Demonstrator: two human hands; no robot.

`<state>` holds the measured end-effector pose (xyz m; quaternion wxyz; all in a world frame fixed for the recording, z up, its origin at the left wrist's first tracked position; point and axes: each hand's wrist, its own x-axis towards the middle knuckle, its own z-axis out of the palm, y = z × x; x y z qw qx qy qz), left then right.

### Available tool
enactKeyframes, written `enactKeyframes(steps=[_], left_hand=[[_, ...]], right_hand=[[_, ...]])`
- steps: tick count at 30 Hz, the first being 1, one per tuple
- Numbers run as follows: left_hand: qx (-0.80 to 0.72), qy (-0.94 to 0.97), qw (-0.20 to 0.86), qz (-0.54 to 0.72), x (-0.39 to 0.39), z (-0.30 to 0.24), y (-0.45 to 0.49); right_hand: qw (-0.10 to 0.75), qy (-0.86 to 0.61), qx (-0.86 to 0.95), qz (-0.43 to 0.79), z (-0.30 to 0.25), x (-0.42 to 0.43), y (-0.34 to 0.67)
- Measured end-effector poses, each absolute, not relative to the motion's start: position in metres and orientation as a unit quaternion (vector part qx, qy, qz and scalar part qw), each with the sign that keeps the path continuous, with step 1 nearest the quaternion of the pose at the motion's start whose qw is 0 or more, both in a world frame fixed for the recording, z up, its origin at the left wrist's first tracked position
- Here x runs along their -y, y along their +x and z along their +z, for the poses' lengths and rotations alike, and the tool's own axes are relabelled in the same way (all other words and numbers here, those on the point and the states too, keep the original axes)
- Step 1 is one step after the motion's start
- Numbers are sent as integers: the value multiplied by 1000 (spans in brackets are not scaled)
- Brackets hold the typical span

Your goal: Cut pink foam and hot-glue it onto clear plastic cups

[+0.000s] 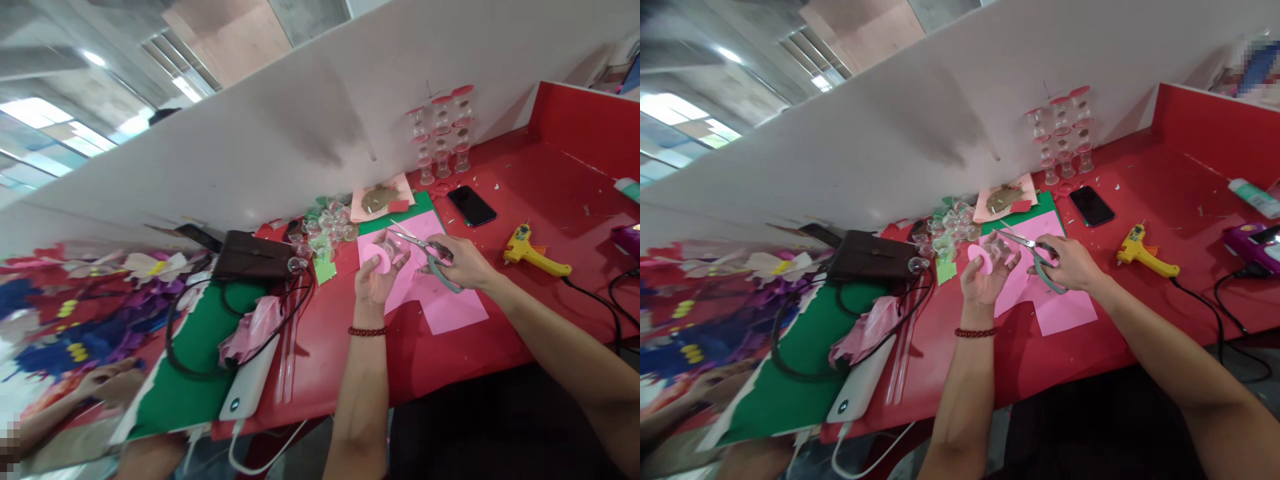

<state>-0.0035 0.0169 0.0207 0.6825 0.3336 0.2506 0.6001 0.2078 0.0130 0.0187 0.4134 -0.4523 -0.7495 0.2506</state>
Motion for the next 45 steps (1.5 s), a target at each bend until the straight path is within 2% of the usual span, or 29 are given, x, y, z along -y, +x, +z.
enactKeyframes(steps=[17, 45], left_hand=[[-247, 355, 675, 598, -16, 23, -4], [-263, 326, 657, 627, -20, 24, -11]], right_hand=[[434, -441, 737, 273, 21, -11, 207], [387, -442, 741, 325, 24, -10, 208]])
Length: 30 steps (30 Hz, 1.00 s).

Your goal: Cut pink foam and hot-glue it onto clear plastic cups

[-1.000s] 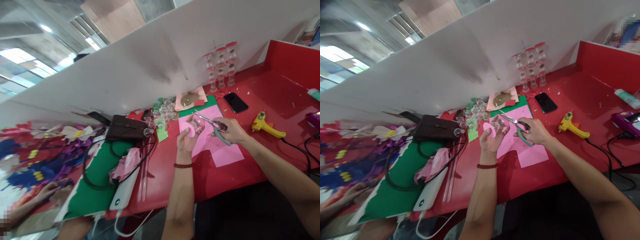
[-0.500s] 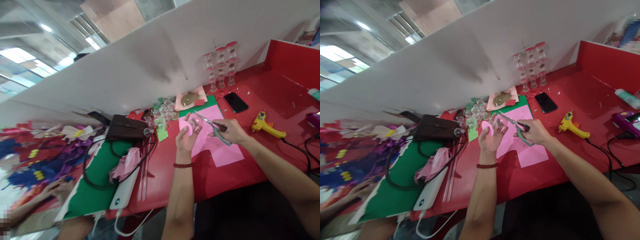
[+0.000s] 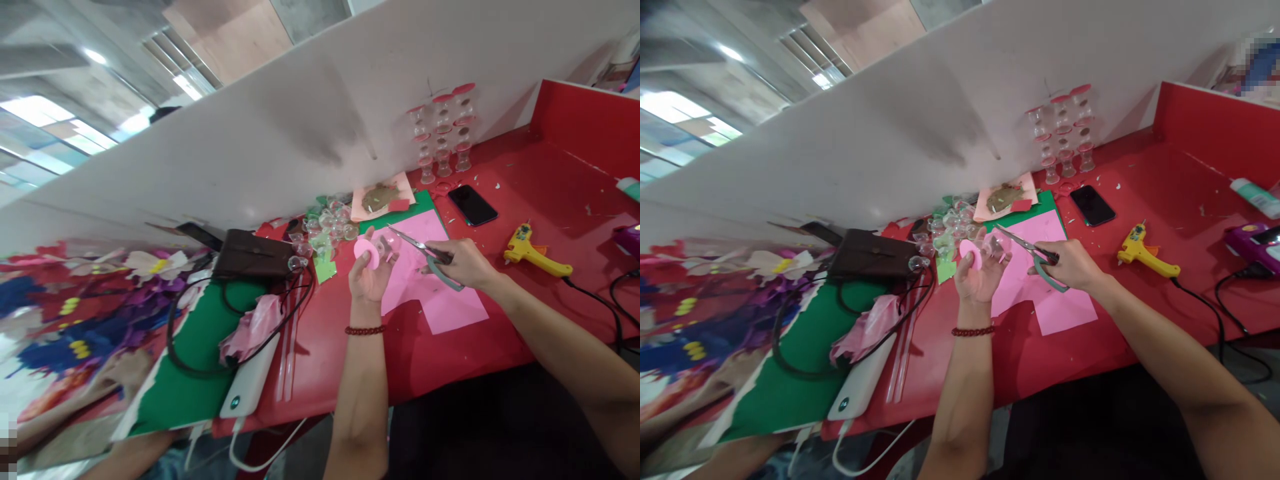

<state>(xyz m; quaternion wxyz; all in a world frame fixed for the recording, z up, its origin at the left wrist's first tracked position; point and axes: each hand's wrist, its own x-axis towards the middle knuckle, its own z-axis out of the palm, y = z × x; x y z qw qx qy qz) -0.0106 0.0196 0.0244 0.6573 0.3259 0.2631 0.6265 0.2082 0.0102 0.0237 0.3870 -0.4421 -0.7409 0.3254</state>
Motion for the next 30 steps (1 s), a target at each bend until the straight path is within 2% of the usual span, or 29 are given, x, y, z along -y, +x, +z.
enactKeyframes(steps=[9, 15, 30], left_hand=[[-275, 332, 648, 628, -19, 24, -11], [-261, 346, 651, 623, -16, 27, -5], [-262, 359, 659, 606, -15, 25, -4]], right_hand=[[396, -444, 739, 315, 22, -10, 208], [390, -462, 753, 260, 23, -10, 209], [408, -436, 749, 286, 21, -12, 209]])
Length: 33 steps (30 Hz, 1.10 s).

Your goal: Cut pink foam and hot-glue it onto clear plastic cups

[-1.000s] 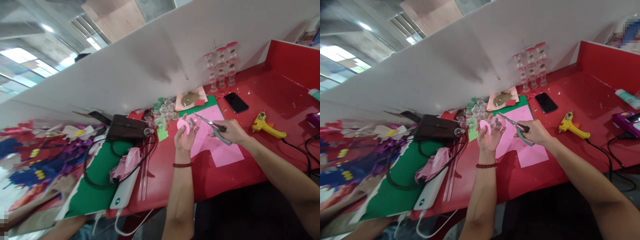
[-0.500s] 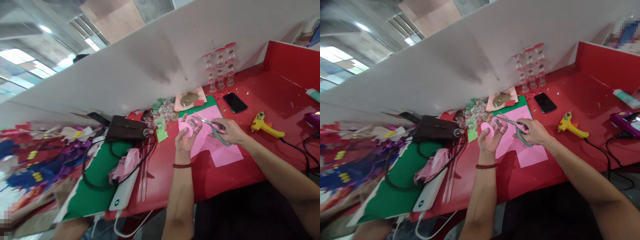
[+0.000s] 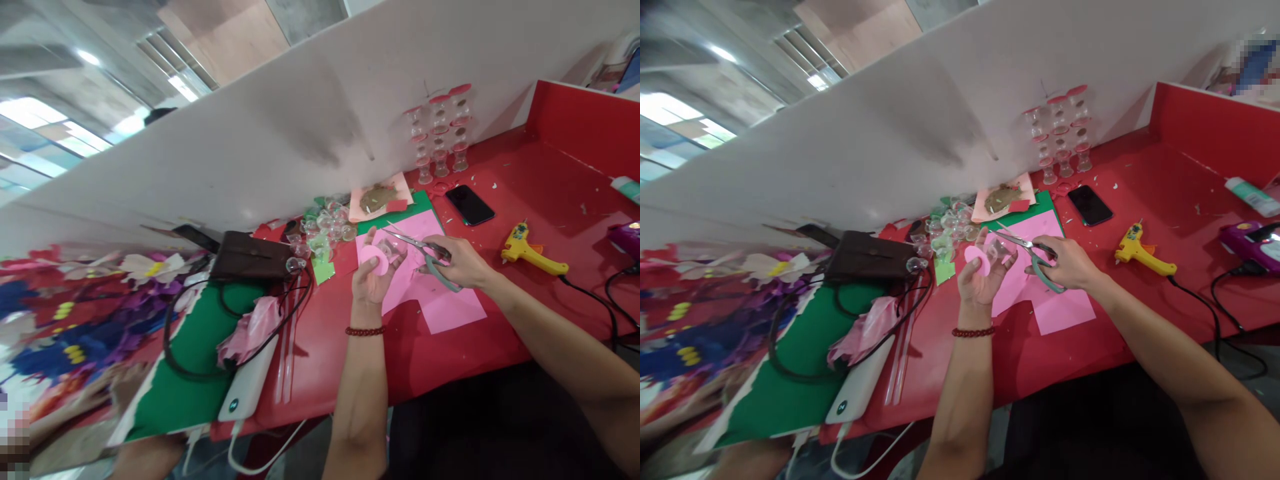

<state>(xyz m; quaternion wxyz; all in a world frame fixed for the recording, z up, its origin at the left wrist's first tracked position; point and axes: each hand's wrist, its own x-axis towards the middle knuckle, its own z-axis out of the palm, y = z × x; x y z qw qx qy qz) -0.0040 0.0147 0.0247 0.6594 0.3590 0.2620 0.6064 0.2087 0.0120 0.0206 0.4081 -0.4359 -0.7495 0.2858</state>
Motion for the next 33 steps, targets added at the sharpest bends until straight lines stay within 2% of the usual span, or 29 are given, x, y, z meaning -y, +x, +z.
enactKeyframes(steps=[11, 33], left_hand=[[-256, 349, 667, 607, -14, 26, -3], [-268, 338, 655, 621, -17, 26, -12]], right_hand=[[428, -431, 740, 289, 21, -11, 206], [390, -433, 745, 325, 22, -10, 208]])
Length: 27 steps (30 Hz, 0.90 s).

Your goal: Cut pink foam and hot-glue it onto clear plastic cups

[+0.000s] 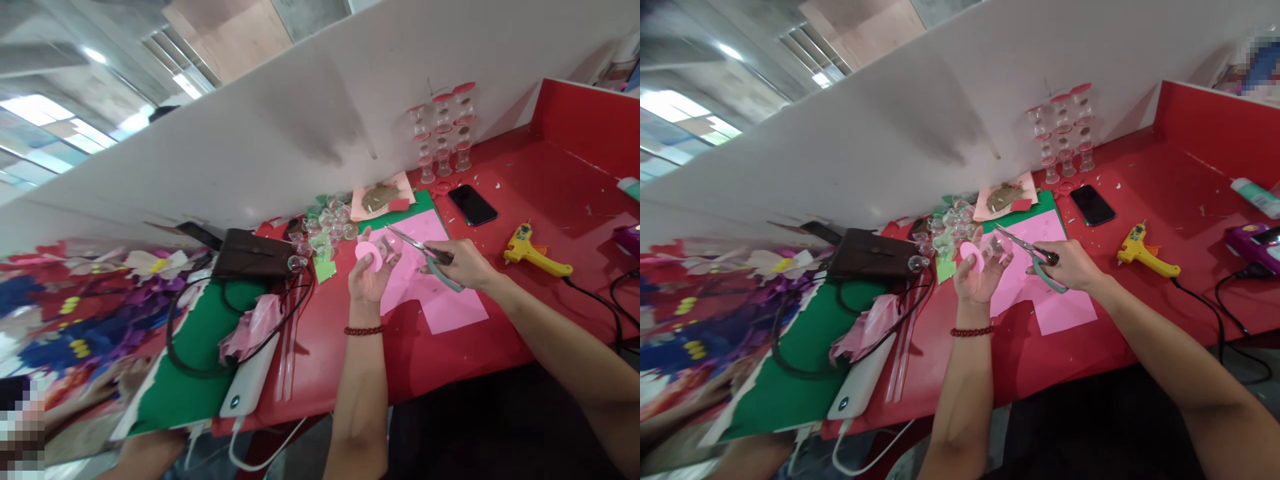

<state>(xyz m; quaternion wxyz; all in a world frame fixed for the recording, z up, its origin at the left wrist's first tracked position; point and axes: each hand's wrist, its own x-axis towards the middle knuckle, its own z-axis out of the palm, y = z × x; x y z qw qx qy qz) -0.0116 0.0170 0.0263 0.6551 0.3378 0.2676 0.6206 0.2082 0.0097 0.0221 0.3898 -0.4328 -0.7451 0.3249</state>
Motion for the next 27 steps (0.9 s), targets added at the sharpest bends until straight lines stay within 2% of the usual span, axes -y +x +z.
enactKeyframes(steps=[8, 18, 23, 27], left_hand=[[-238, 309, 663, 639, -17, 28, -11], [-274, 289, 629, 668, -22, 24, -13], [-277, 305, 649, 639, -20, 25, -13], [-262, 319, 665, 623, -17, 25, -10]], right_hand=[[391, -430, 743, 333, 22, -9, 207], [381, -449, 741, 324, 26, -8, 208], [378, -469, 754, 263, 26, -8, 208], [381, -466, 752, 268, 24, -10, 208]])
